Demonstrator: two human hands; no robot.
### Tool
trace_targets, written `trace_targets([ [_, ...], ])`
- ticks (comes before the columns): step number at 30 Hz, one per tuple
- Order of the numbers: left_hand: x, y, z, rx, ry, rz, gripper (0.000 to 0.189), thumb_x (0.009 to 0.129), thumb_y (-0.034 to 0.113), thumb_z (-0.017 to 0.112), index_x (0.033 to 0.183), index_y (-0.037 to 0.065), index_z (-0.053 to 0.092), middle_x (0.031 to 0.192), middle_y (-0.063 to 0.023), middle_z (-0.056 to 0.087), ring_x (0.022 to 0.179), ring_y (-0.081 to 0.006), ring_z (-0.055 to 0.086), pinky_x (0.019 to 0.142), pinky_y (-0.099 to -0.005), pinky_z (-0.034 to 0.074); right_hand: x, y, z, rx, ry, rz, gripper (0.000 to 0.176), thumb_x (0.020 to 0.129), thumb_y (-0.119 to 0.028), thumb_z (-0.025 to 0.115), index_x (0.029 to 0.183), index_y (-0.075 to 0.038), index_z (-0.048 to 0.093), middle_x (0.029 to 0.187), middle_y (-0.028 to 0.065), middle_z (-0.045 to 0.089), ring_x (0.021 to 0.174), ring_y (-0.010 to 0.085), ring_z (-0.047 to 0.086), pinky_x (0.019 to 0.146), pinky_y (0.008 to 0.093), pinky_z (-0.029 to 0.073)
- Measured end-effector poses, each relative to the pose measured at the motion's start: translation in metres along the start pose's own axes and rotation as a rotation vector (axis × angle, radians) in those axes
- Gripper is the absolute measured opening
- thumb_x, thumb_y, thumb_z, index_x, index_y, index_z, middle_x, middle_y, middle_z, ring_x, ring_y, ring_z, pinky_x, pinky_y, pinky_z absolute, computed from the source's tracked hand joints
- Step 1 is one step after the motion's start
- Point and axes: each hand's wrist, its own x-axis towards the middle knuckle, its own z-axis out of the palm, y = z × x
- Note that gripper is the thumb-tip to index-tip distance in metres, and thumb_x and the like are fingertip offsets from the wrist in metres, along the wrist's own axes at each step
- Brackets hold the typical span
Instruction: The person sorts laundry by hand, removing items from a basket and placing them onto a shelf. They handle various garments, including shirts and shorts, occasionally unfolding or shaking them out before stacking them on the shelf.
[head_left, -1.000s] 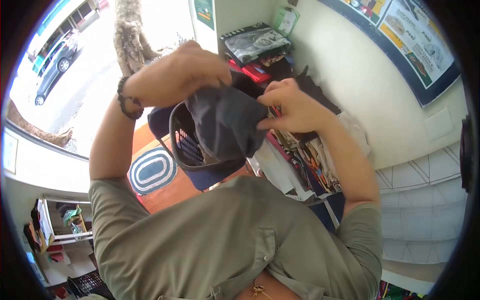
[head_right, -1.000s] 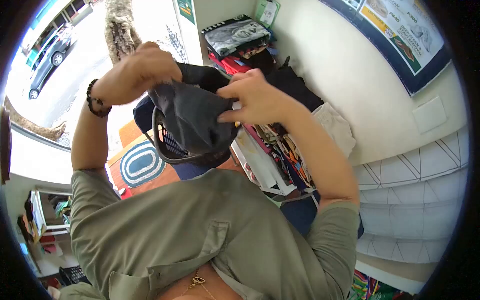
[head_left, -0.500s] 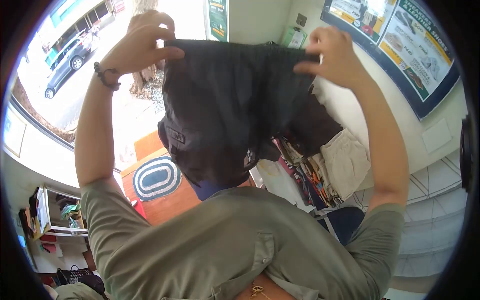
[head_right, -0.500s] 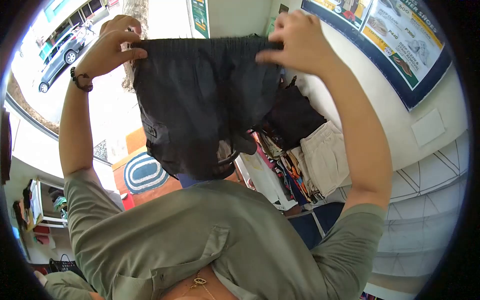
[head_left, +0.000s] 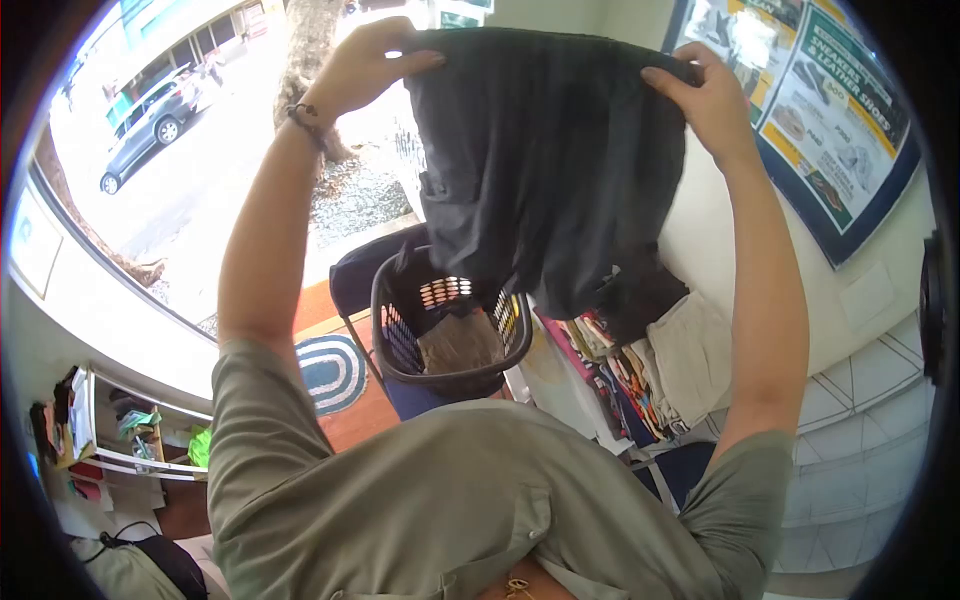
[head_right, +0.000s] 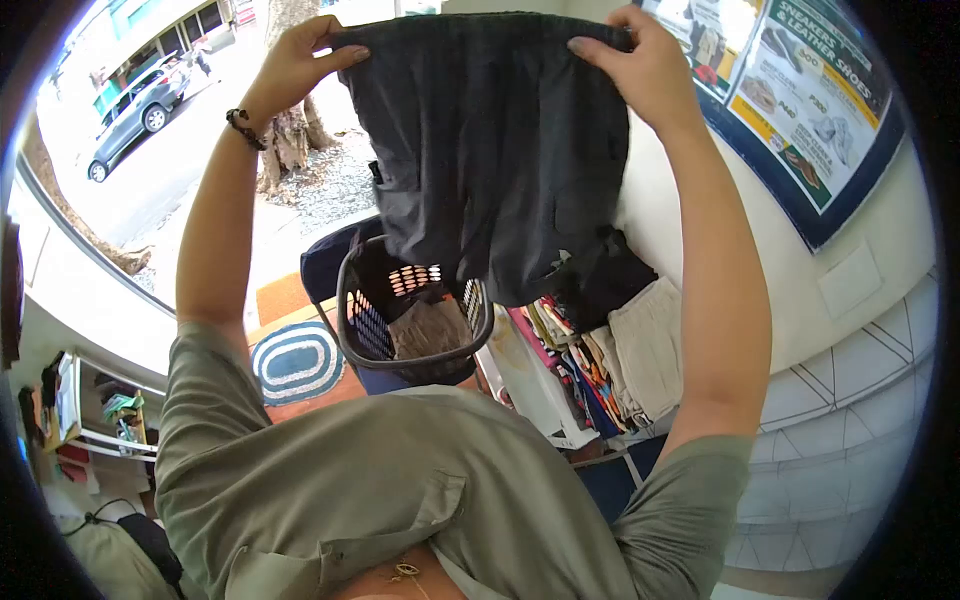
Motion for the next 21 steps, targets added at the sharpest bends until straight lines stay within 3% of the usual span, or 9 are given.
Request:
trace_targets([
  [1, 0.003, 0.004, 0.001, -0.241, 0.028, 0.065, 0.027, 0.087, 0.024, 0.073, 0.104, 0.006, 0.063, 0.083, -0.0044, 0.068, 0.078, -0.0123, 0.062, 0.07, -0.0275, 0.049, 0.001, -0.002, 0.0, 0.272, -0.025, 0.057, 0.039, 0.084, -0.031, 0.075, 0.116, -0.009, 0.065, 0.089, 0.0071, 0.069, 0.084, 0.0153, 0.065, 0.074, 0.0288, 0.049],
  [5, 0.006, 0.009, 0.003, -0.87, 0.063, -0.117, 0.044, 0.085, 0.019, 0.074, 0.121, 0.008, 0.052, 0.089, -0.0061, 0.07, 0.077, -0.0088, 0.061, 0.064, -0.0218, 0.047, 0.014, 0.001, 0.001, 1.11, -0.197, 0.172, 0.039, 0.084, -0.017, 0.075, 0.118, -0.004, 0.062, 0.104, 0.0086, 0.066, 0.091, 0.0149, 0.064, 0.082, 0.0247, 0.052],
  [7, 0.013, 0.002, 0.013, -0.713, 0.132, -0.245, 0.048, 0.087, 0.02, 0.072, 0.128, 0.011, 0.049, 0.088, -0.0087, 0.067, 0.075, -0.0161, 0.062, 0.07, -0.03, 0.051, 0.025, 0.005, 0.018, 0.994, -0.134, 0.272, 0.035, 0.082, -0.012, 0.075, 0.112, -0.002, 0.062, 0.098, 0.0087, 0.065, 0.088, 0.0151, 0.065, 0.081, 0.0265, 0.053],
  [9, 0.021, 0.008, 0.025, -0.228, 0.231, -0.333, 0.051, 0.084, 0.025, 0.073, 0.127, 0.012, 0.049, 0.084, -0.0102, 0.066, 0.071, -0.0183, 0.062, 0.066, -0.0309, 0.05, 0.033, 0.011, 0.04, 0.802, -0.044, 0.346, 0.033, 0.081, -0.009, 0.074, 0.11, -0.001, 0.061, 0.095, 0.0092, 0.065, 0.086, 0.0159, 0.065, 0.079, 0.028, 0.054],
  [11, 0.026, 0.034, 0.034, -0.222, 0.306, -0.337, 0.055, 0.08, 0.028, 0.073, 0.126, 0.011, 0.049, 0.078, -0.0115, 0.063, 0.068, -0.02, 0.061, 0.062, -0.0332, 0.049, 0.022, -0.031, 0.045, 1.016, 0.006, 0.438, 0.034, 0.081, -0.004, 0.07, 0.112, -0.002, 0.056, 0.093, 0.0091, 0.064, 0.083, 0.0165, 0.065, 0.074, 0.0293, 0.055],
  [13, 0.032, 0.066, 0.05, -0.197, 0.435, -0.183, 0.052, 0.083, 0.027, 0.07, 0.126, 0.01, 0.047, 0.075, -0.0124, 0.061, 0.068, -0.0217, 0.06, 0.064, -0.0356, 0.048, 0.008, -0.069, 0.044, 1.198, -0.008, 0.438, 0.036, 0.084, -0.005, 0.066, 0.117, -0.001, 0.051, 0.098, 0.0094, 0.063, 0.084, 0.0174, 0.065, 0.074, 0.0305, 0.055],
  [15, 0.033, 0.102, 0.06, -0.453, 0.392, -0.11, 0.054, 0.086, 0.028, 0.069, 0.128, 0.007, 0.044, 0.09, -0.0168, 0.061, 0.081, -0.024, 0.061, 0.074, -0.0362, 0.049, -0.007, -0.091, 0.044, 1.554, -0.13, 0.379, 0.037, 0.088, -0.011, 0.064, 0.121, 0.0, 0.051, 0.102, 0.0081, 0.062, 0.091, 0.0175, 0.064, 0.078, 0.0315, 0.053],
  [18, 0.02, 0.135, 0.059, -0.213, 0.465, 0.12, 0.064, 0.084, 0.021, 0.072, 0.134, 0.009, 0.035, 0.092, -0.018, 0.06, 0.089, -0.0282, 0.061, 0.08, -0.0379, 0.049, -0.033, -0.109, 0.022, 1.708, -0.213, 0.296, 0.046, 0.09, -0.016, 0.064, 0.131, -0.001, 0.049, 0.111, 0.0074, 0.061, 0.098, 0.0168, 0.062, 0.082, 0.0308, 0.05],
  [21, 0.019, 0.144, 0.042, -0.414, 0.209, 0.042, 0.072, 0.082, 0.007, 0.073, 0.137, 0.007, 0.028, 0.098, -0.0168, 0.061, 0.094, -0.0255, 0.062, 0.082, -0.0342, 0.05, -0.051, -0.09, 0.003, 1.008, -0.033, 0.026, 0.052, 0.091, -0.018, 0.062, 0.139, -0.004, 0.045, 0.12, 0.0091, 0.059, 0.103, 0.017, 0.061, 0.083, 0.0312, 0.049],
])
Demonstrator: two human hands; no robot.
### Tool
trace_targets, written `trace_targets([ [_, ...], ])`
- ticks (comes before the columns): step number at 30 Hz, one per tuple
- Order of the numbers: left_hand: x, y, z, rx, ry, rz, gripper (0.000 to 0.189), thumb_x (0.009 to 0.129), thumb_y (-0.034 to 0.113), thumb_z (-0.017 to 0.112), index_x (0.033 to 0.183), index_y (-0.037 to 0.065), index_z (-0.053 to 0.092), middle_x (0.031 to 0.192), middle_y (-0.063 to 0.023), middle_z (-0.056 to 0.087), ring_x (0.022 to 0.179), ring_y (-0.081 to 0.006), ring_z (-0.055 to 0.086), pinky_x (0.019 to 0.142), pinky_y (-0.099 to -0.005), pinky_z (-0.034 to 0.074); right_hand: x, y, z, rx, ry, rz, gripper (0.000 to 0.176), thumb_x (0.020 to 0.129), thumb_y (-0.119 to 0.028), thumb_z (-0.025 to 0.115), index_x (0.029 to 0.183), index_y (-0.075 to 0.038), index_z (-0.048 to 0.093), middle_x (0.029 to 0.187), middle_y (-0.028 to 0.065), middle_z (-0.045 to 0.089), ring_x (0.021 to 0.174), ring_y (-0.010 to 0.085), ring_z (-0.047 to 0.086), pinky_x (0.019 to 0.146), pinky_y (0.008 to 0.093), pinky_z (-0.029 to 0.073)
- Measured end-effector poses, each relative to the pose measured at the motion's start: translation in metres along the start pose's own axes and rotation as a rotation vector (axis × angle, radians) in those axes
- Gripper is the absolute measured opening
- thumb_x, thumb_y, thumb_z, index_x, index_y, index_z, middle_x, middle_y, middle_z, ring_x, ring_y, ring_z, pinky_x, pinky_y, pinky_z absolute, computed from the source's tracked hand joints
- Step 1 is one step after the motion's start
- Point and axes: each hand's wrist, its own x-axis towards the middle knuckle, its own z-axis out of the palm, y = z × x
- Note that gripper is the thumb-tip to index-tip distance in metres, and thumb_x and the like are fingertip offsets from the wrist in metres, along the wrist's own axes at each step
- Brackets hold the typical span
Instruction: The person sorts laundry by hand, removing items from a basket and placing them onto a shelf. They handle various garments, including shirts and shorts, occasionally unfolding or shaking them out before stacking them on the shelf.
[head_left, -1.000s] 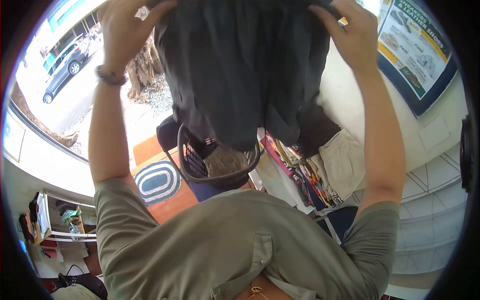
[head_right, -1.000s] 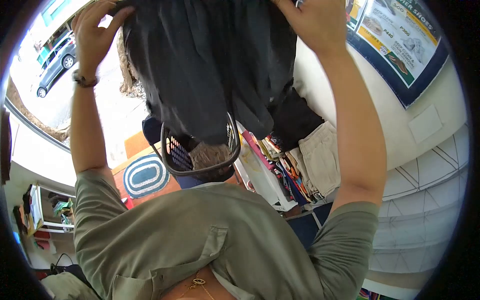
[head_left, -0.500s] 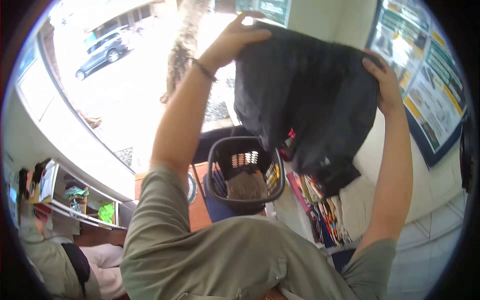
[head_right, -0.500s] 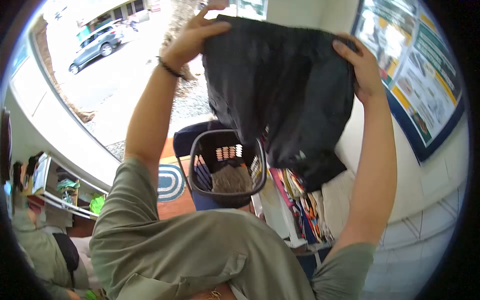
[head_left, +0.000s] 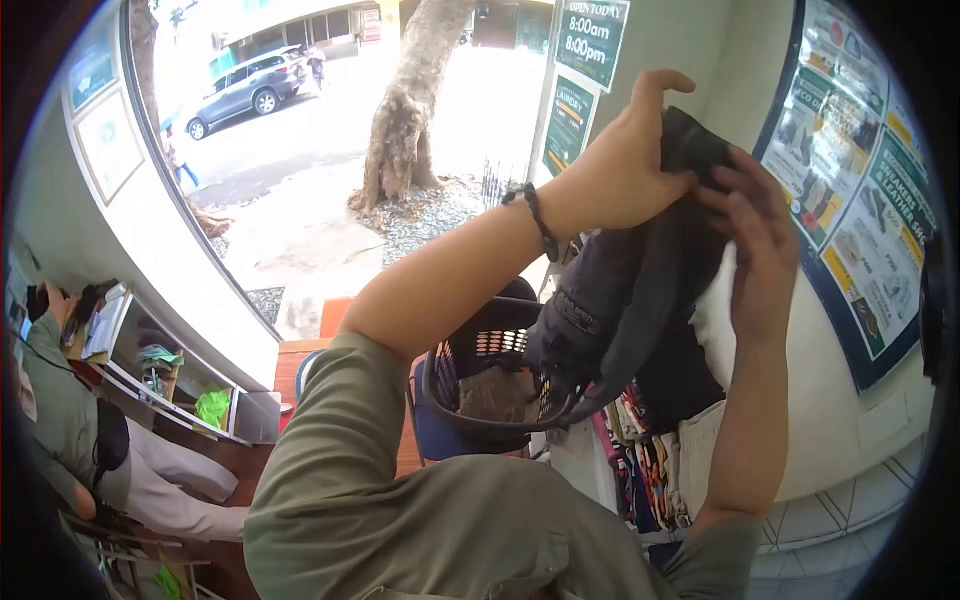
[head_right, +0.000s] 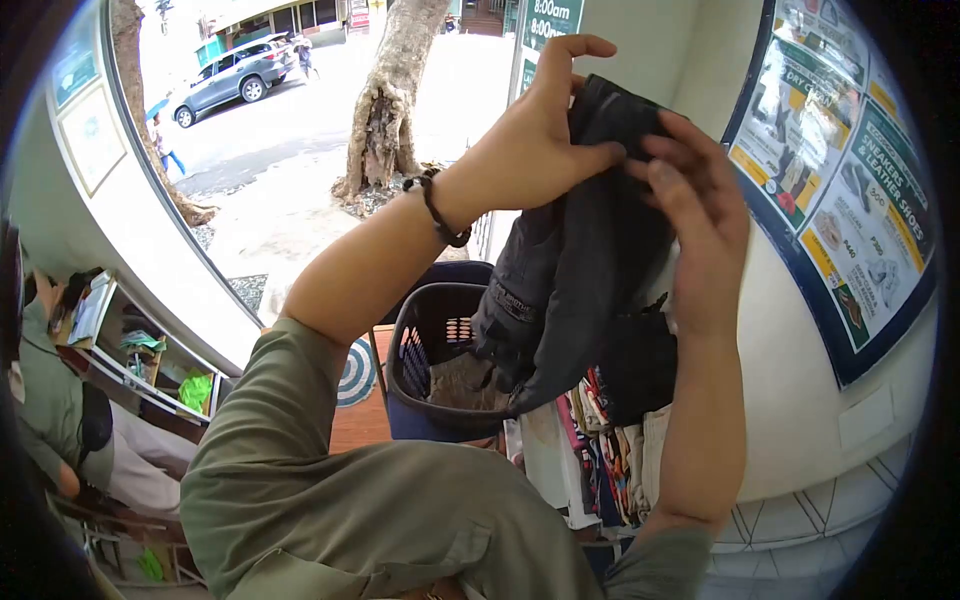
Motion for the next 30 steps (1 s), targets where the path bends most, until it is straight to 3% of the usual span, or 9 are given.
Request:
trace_targets([
  [4, 0.011, 0.002, 0.004, -0.496, -0.001, -0.07, 0.074, 0.083, 0.004, 0.073, 0.139, 0.006, 0.025, 0.105, -0.0171, 0.063, 0.097, -0.0206, 0.063, 0.082, -0.0312, 0.053, -0.018, 0.019, -0.008, -0.221, 0.409, -0.191, 0.053, 0.086, -0.015, 0.068, 0.134, -0.001, 0.051, 0.122, 0.0176, 0.059, 0.106, 0.0272, 0.062, 0.093, 0.0344, 0.048],
  [7, 0.019, -0.019, 0.025, -0.813, 0.0, -0.153, 0.075, 0.083, 0.007, 0.074, 0.141, 0.005, 0.026, 0.108, -0.0183, 0.064, 0.097, -0.0204, 0.064, 0.083, -0.0309, 0.054, -0.024, 0.03, -0.062, 0.23, 0.029, 0.51, 0.06, 0.078, -0.012, 0.075, 0.131, 0.005, 0.052, 0.119, 0.0195, 0.061, 0.103, 0.0316, 0.063, 0.095, 0.0356, 0.049],
  [10, 0.026, -0.084, 0.056, -0.412, -0.175, -0.301, 0.07, 0.081, 0.009, 0.077, 0.139, 0.003, 0.038, 0.105, -0.0178, 0.065, 0.095, -0.0205, 0.065, 0.081, -0.0309, 0.055, -0.022, 0.035, -0.074, 0.016, 0.007, 0.587, 0.059, 0.075, -0.012, 0.077, 0.125, 0.011, 0.054, 0.116, 0.0186, 0.064, 0.101, 0.0291, 0.064, 0.092, 0.0358, 0.05],
  [13, 0.026, -0.081, 0.068, -0.127, -0.264, -0.309, 0.064, 0.079, 0.008, 0.078, 0.134, 0.001, 0.047, 0.1, -0.0169, 0.067, 0.092, -0.0202, 0.066, 0.078, -0.0323, 0.055, -0.011, 0.049, -0.111, -0.44, -0.005, 0.344, 0.052, 0.077, -0.013, 0.077, 0.121, 0.008, 0.06, 0.111, 0.0164, 0.068, 0.098, 0.0248, 0.065, 0.088, 0.0344, 0.05],
  [18, 0.051, -0.028, 0.098, -0.285, 0.019, 0.195, 0.043, 0.083, -0.004, 0.067, 0.125, -0.002, 0.057, 0.109, -0.0126, 0.069, 0.099, -0.0173, 0.066, 0.087, -0.0306, 0.053, -0.012, -0.012, -0.156, -0.904, 0.251, -0.136, 0.048, 0.081, -0.015, 0.073, 0.123, 0.004, 0.06, 0.112, 0.0153, 0.068, 0.104, 0.0217, 0.063, 0.093, 0.0315, 0.046],
  [19, 0.036, 0.002, 0.094, -0.165, 0.156, 0.237, 0.031, 0.082, 0.014, 0.069, 0.11, 0.002, 0.065, 0.093, -0.0193, 0.07, 0.08, -0.0287, 0.069, 0.072, -0.0363, 0.054, -0.021, -0.019, -0.166, -0.904, 0.24, -0.271, 0.048, 0.081, -0.012, 0.072, 0.125, 0.003, 0.058, 0.115, 0.0152, 0.066, 0.106, 0.0218, 0.062, 0.095, 0.0316, 0.045],
  [21, 0.009, 0.017, 0.103, -0.153, 0.177, 0.347, 0.025, 0.082, 0.01, 0.066, 0.107, 0.006, 0.066, 0.098, -0.0155, 0.068, 0.088, -0.036, 0.064, 0.078, -0.0372, 0.052, -0.055, -0.023, -0.193, -0.793, 0.167, -0.34, 0.055, 0.08, -0.002, 0.068, 0.132, 0.002, 0.052, 0.125, 0.0137, 0.061, 0.113, 0.0219, 0.058, 0.099, 0.0324, 0.042],
  [25, -0.07, 0.028, 0.115, -0.053, -0.285, 0.458, 0.043, 0.066, -0.009, 0.057, 0.103, 0.013, 0.061, 0.115, -0.0024, 0.065, 0.127, -0.0258, 0.052, 0.108, -0.0546, 0.029, -0.149, -0.024, -0.189, -1.05, -0.049, -0.22, 0.04, 0.063, -0.002, 0.076, 0.102, -0.006, 0.068, 0.118, 0.015, 0.061, 0.111, 0.0274, 0.057, 0.094, 0.0344, 0.043],
  [30, -0.196, 0.02, 0.156, -0.244, -0.761, 0.358, 0.033, 0.067, 0.001, 0.069, 0.097, 0.012, 0.059, 0.108, -0.0062, 0.064, 0.116, -0.0253, 0.059, 0.106, -0.0526, 0.035, -0.272, 0.006, -0.187, -1.157, -0.481, 0.017, 0.041, 0.056, -0.004, 0.076, 0.095, -0.013, 0.069, 0.114, 0.0041, 0.065, 0.116, 0.0276, 0.057, 0.1, 0.043, 0.041],
])
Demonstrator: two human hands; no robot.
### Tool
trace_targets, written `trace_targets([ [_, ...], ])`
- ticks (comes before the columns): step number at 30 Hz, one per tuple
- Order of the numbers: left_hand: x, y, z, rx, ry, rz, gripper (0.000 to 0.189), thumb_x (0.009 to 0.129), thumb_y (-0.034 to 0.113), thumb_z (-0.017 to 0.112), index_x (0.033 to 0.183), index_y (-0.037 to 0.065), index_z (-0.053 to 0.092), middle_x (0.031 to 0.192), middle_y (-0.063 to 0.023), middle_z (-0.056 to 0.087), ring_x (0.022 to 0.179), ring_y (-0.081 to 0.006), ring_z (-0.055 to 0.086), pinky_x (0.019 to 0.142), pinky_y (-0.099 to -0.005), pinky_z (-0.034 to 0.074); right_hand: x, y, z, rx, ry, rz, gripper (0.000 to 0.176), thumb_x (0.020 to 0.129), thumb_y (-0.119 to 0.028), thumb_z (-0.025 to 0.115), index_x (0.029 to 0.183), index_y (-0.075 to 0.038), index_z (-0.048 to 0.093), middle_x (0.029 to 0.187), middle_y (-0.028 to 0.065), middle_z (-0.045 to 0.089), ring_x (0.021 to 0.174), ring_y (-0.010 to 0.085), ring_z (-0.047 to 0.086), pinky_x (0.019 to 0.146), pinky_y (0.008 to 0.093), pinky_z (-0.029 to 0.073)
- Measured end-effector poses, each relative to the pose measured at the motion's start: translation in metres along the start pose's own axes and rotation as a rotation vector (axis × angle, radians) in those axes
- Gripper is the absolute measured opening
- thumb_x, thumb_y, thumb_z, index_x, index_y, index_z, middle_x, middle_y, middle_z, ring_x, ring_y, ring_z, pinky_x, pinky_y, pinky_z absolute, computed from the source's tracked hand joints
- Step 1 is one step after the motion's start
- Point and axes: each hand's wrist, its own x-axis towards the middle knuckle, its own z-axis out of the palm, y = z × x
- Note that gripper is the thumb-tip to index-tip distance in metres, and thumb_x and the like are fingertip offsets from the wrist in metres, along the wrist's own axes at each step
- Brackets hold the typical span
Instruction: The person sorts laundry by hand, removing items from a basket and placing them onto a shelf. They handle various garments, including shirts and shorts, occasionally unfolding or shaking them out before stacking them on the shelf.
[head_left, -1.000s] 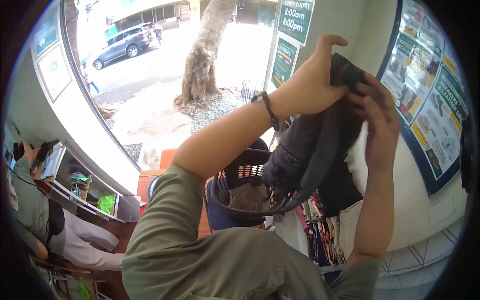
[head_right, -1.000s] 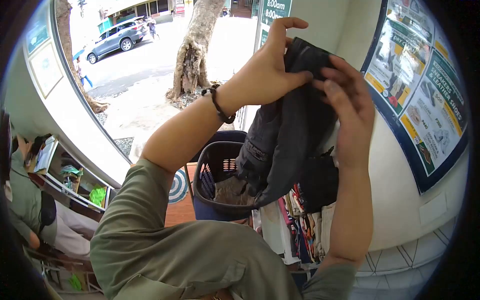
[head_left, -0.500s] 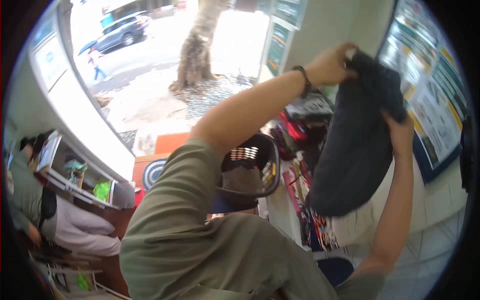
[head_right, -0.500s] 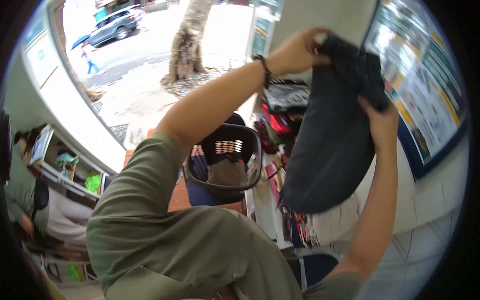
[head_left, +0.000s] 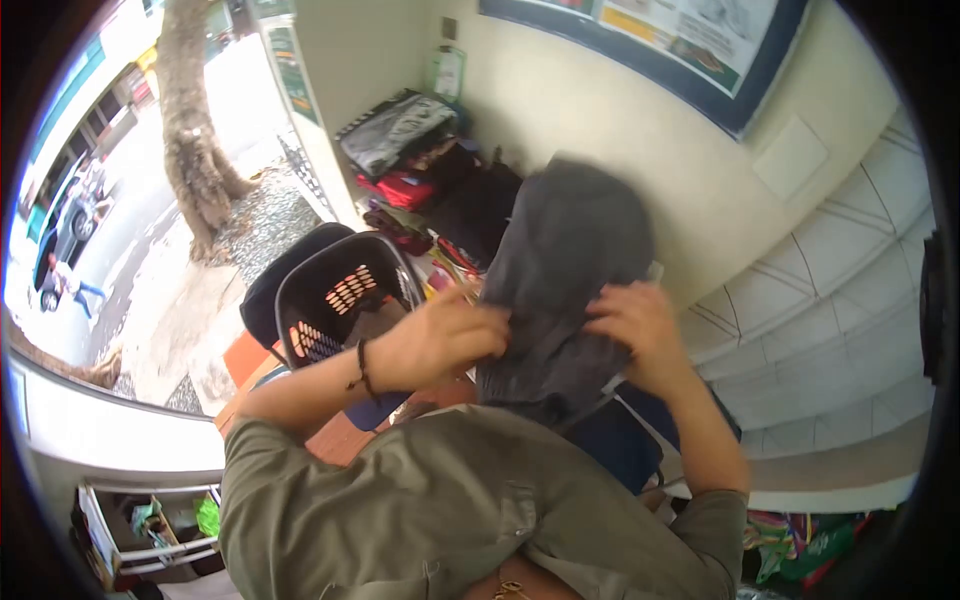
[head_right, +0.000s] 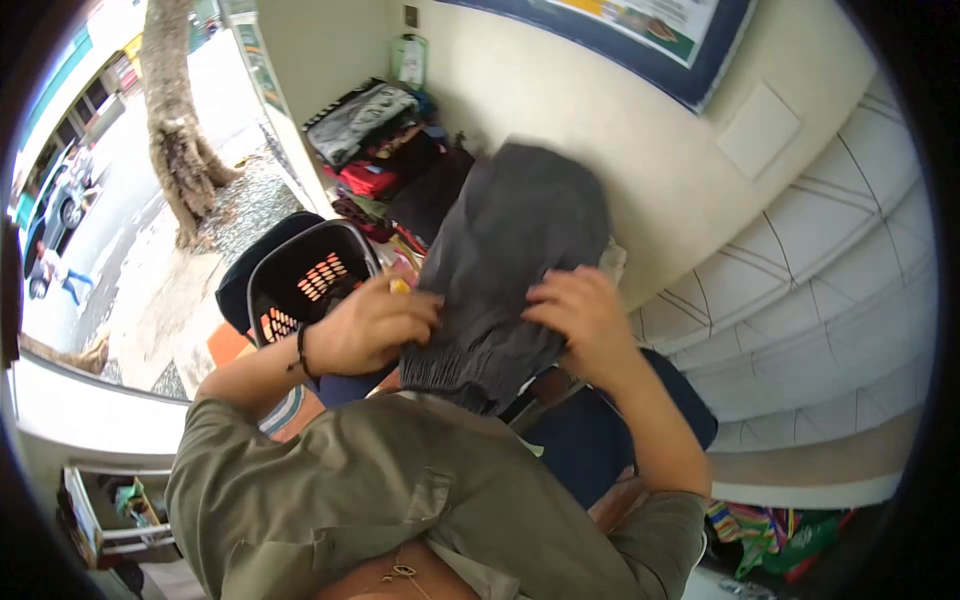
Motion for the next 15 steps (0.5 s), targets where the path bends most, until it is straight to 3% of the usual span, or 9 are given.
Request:
trace_targets([
  [4, -0.009, 0.004, 0.025, -0.353, -0.188, -0.194, 0.035, 0.065, -0.006, 0.065, 0.097, 0.006, 0.059, 0.103, -0.0071, 0.063, 0.105, -0.0293, 0.061, 0.095, -0.0434, 0.045, -0.042, -0.009, 0.04, 0.327, -0.138, 0.179, 0.049, 0.053, -0.003, 0.078, 0.1, -0.013, 0.069, 0.108, 0.0024, 0.068, 0.113, 0.0255, 0.06, 0.101, 0.042, 0.041],
  [7, 0.021, -0.019, 0.001, -0.393, -0.132, -0.154, 0.038, 0.063, -0.008, 0.065, 0.1, 0.003, 0.063, 0.097, -0.0102, 0.064, 0.095, -0.0304, 0.062, 0.083, -0.038, 0.05, -0.034, 0.004, 0.031, 0.587, -0.145, 0.383, 0.051, 0.058, -0.006, 0.08, 0.107, -0.009, 0.067, 0.108, 0.0036, 0.069, 0.11, 0.0223, 0.062, 0.1, 0.0394, 0.042],
  [8, 0.033, -0.031, -0.007, -0.434, -0.116, -0.272, 0.034, 0.068, -0.003, 0.069, 0.101, 0.004, 0.062, 0.099, -0.0076, 0.063, 0.093, -0.021, 0.063, 0.078, -0.0333, 0.051, -0.03, 0.013, 0.026, 0.744, -0.125, 0.527, 0.052, 0.061, -0.007, 0.08, 0.111, -0.006, 0.065, 0.108, 0.0049, 0.069, 0.11, 0.0213, 0.062, 0.099, 0.0385, 0.043],
  [9, 0.046, -0.048, -0.003, -0.479, 0.136, -0.246, 0.027, 0.078, -0.001, 0.068, 0.103, 0.003, 0.06, 0.099, -0.0063, 0.063, 0.095, -0.0128, 0.06, 0.079, -0.03, 0.05, -0.023, 0.023, 0.022, 0.897, -0.099, 0.667, 0.054, 0.064, -0.009, 0.081, 0.114, -0.003, 0.063, 0.108, 0.0062, 0.069, 0.11, 0.0204, 0.062, 0.099, 0.0377, 0.043],
  [10, 0.061, -0.069, 0.007, -0.794, 0.32, -0.439, 0.023, 0.088, 0.006, 0.065, 0.109, 0.002, 0.057, 0.103, -0.0064, 0.063, 0.097, -0.0104, 0.057, 0.082, -0.0277, 0.048, -0.014, 0.033, 0.026, 0.906, 0.099, 0.868, 0.054, 0.069, -0.014, 0.08, 0.117, 0.001, 0.06, 0.11, 0.0096, 0.068, 0.11, 0.0203, 0.06, 0.097, 0.0368, 0.044],
  [11, 0.082, -0.092, 0.02, -0.845, 0.523, -0.413, 0.025, 0.096, 0.016, 0.061, 0.115, 0.001, 0.053, 0.105, -0.0053, 0.062, 0.098, -0.011, 0.056, 0.084, -0.0273, 0.047, -0.005, 0.045, 0.037, 0.902, 0.305, 1.061, 0.056, 0.075, -0.018, 0.079, 0.121, 0.004, 0.057, 0.112, 0.0129, 0.067, 0.11, 0.0203, 0.059, 0.094, 0.036, 0.046],
  [12, 0.093, -0.11, 0.028, -0.955, 0.546, -0.629, 0.04, 0.098, 0.026, 0.058, 0.125, -0.002, 0.05, 0.114, -0.0098, 0.061, 0.103, -0.0151, 0.057, 0.09, -0.0289, 0.046, 0.006, 0.053, 0.047, 0.851, 0.442, 1.124, 0.059, 0.075, -0.021, 0.078, 0.123, 0.005, 0.055, 0.114, 0.0156, 0.065, 0.11, 0.0225, 0.059, 0.094, 0.0364, 0.046],
  [14, 0.086, -0.152, 0.062, -1.278, 0.34, -0.796, 0.057, 0.098, 0.037, 0.056, 0.133, -0.006, 0.044, 0.124, -0.0099, 0.058, 0.111, -0.017, 0.055, 0.097, -0.0279, 0.041, 0.017, 0.064, 0.074, 0.739, 0.707, 1.239, 0.065, 0.077, -0.026, 0.077, 0.127, 0.007, 0.052, 0.117, 0.021, 0.062, 0.109, 0.027, 0.06, 0.094, 0.0373, 0.046],
  [15, 0.077, -0.154, 0.075, -1.182, 0.301, -0.773, 0.062, 0.096, 0.039, 0.059, 0.134, -0.007, 0.042, 0.125, -0.0116, 0.058, 0.113, -0.0185, 0.055, 0.098, -0.0283, 0.042, 0.004, 0.069, 0.095, 0.602, 0.629, 1.254, 0.066, 0.078, -0.029, 0.076, 0.128, 0.007, 0.051, 0.119, 0.0221, 0.061, 0.11, 0.0284, 0.06, 0.094, 0.0374, 0.046],
])
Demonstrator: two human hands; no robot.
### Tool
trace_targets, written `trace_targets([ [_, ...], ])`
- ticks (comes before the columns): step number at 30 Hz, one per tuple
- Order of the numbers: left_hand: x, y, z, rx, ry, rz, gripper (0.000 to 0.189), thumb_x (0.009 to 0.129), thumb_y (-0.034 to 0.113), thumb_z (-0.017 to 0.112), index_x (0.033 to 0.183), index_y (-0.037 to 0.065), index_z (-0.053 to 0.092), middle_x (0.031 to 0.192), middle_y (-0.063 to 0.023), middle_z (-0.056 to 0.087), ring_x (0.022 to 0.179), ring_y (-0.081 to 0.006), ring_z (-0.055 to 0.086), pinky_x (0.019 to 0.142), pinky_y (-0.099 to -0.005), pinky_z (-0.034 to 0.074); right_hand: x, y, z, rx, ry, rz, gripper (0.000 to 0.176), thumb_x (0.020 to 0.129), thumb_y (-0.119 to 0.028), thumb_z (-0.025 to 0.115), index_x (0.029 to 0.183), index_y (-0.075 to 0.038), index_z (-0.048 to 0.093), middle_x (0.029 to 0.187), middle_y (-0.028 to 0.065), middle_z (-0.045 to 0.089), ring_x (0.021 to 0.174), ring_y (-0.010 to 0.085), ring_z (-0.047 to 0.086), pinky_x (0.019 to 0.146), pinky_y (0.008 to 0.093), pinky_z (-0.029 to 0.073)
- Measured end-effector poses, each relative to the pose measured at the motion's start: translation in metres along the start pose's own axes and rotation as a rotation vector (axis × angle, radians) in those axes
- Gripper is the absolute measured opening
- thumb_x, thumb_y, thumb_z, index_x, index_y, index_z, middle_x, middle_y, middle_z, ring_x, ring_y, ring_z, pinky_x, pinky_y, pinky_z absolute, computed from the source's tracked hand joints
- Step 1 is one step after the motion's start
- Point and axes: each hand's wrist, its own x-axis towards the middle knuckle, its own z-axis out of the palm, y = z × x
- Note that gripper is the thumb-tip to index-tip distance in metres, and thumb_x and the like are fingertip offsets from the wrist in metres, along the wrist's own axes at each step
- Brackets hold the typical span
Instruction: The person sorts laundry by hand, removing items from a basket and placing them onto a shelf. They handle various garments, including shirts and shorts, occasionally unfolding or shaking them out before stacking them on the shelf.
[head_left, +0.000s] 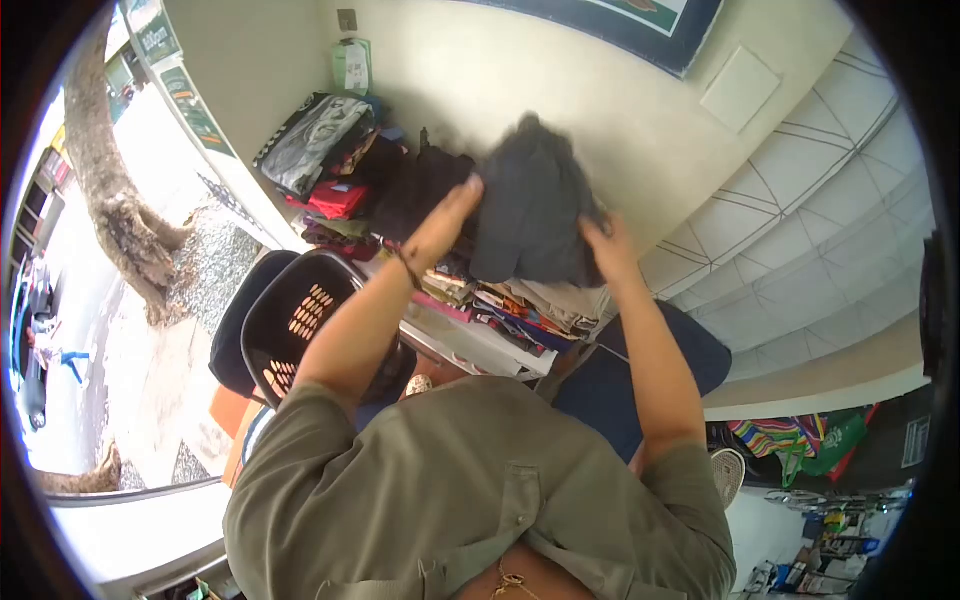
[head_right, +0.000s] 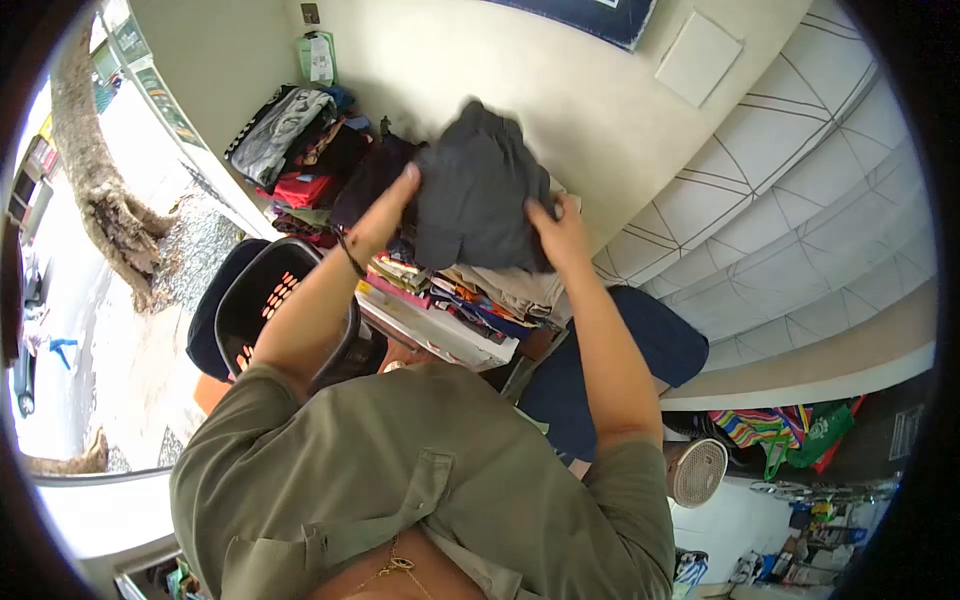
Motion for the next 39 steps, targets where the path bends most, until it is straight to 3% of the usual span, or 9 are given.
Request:
trace_targets([
  [5, -0.026, -0.045, -0.005, 0.541, 0.089, 0.034, 0.089, 0.074, 0.039, 0.079, 0.139, -0.005, 0.038, 0.117, -0.0256, 0.062, 0.111, -0.0289, 0.062, 0.095, -0.0362, 0.048, -0.025, 0.02, 0.004, -0.302, 0.061, 0.108, 0.074, 0.077, -0.037, 0.075, 0.131, 0.006, 0.048, 0.126, 0.0268, 0.056, 0.111, 0.0349, 0.059, 0.095, 0.0381, 0.045],
  [6, -0.031, -0.041, -0.001, 0.512, 0.129, 0.045, 0.087, 0.074, 0.037, 0.079, 0.139, -0.005, 0.039, 0.119, -0.026, 0.062, 0.112, -0.0295, 0.061, 0.095, -0.0365, 0.047, -0.026, 0.024, 0.009, -0.472, 0.169, -0.093, 0.073, 0.078, -0.038, 0.075, 0.13, 0.006, 0.049, 0.122, 0.0267, 0.058, 0.11, 0.0351, 0.06, 0.093, 0.0383, 0.047],
  [12, 0.006, -0.034, -0.017, 0.411, 0.24, 0.236, 0.082, 0.075, 0.03, 0.08, 0.138, -0.004, 0.04, 0.125, -0.0247, 0.056, 0.119, -0.032, 0.054, 0.1, -0.0368, 0.043, 0.0, 0.027, 0.016, -0.191, 0.019, 0.176, 0.066, 0.083, -0.033, 0.071, 0.131, 0.006, 0.049, 0.112, 0.0244, 0.064, 0.104, 0.0334, 0.063, 0.088, 0.0391, 0.05],
  [15, 0.06, 0.01, -0.04, 0.346, 0.234, 0.146, 0.073, 0.077, 0.021, 0.078, 0.136, -0.005, 0.043, 0.122, -0.0203, 0.058, 0.108, -0.025, 0.058, 0.091, -0.0337, 0.049, 0.0, -0.069, 0.037, 0.258, -0.011, 0.226, 0.057, 0.086, -0.024, 0.068, 0.131, 0.006, 0.049, 0.113, 0.0229, 0.064, 0.101, 0.03, 0.064, 0.085, 0.0372, 0.051],
  [23, 0.095, 0.133, -0.093, 0.232, 0.123, 0.433, 0.056, 0.086, 0.011, 0.067, 0.138, 0.01, 0.048, 0.109, -0.014, 0.066, 0.098, -0.0182, 0.061, 0.088, -0.0276, 0.048, 0.04, -0.13, 0.111, 0.313, 0.283, -0.308, 0.061, 0.087, -0.019, 0.068, 0.137, 0.004, 0.042, 0.129, 0.0226, 0.053, 0.116, 0.0295, 0.054, 0.097, 0.0368, 0.044],
  [28, 0.081, 0.044, -0.156, 0.674, 0.158, 0.53, 0.042, 0.082, 0.014, 0.066, 0.123, 0.006, 0.061, 0.121, -0.0132, 0.064, 0.115, -0.0251, 0.059, 0.099, -0.0341, 0.044, 0.0, -0.05, 0.163, 0.06, 0.237, -0.151, 0.065, 0.085, -0.018, 0.066, 0.139, 0.004, 0.037, 0.137, 0.0249, 0.045, 0.128, 0.0364, 0.044, 0.109, 0.0401, 0.033],
  [33, 0.06, -0.053, -0.189, 0.898, 0.082, 0.115, 0.061, 0.076, 0.025, 0.067, 0.132, 0.011, 0.05, 0.119, -0.0218, 0.06, 0.115, -0.038, 0.056, 0.098, -0.0429, 0.045, -0.028, 0.006, 0.171, -0.167, 0.024, -0.092, 0.075, 0.084, -0.017, 0.068, 0.145, 0.002, 0.03, 0.147, 0.0247, 0.034, 0.134, 0.0369, 0.037, 0.111, 0.0432, 0.03],
  [36, 0.061, 0.002, -0.144, 1.246, 0.395, 0.555, 0.068, 0.076, 0.037, 0.072, 0.135, 0.015, 0.049, 0.121, -0.019, 0.056, 0.116, -0.0362, 0.053, 0.096, -0.0488, 0.042, -0.035, -0.063, 0.146, -0.266, 0.029, -0.32, 0.081, 0.083, -0.02, 0.071, 0.147, 0.0, 0.026, 0.15, 0.0273, 0.027, 0.138, 0.0423, 0.029, 0.114, 0.0476, 0.025],
  [39, 0.072, 0.046, -0.09, 1.204, 0.168, 0.744, 0.07, 0.076, 0.052, 0.071, 0.136, 0.019, 0.052, 0.135, -0.0226, 0.049, 0.127, -0.0383, 0.045, 0.105, -0.0558, 0.033, -0.007, -0.096, 0.112, 0.203, 0.119, -0.472, 0.085, 0.084, -0.033, 0.073, 0.15, -0.005, 0.028, 0.154, 0.0262, 0.022, 0.143, 0.047, 0.018, 0.115, 0.0542, 0.018],
])
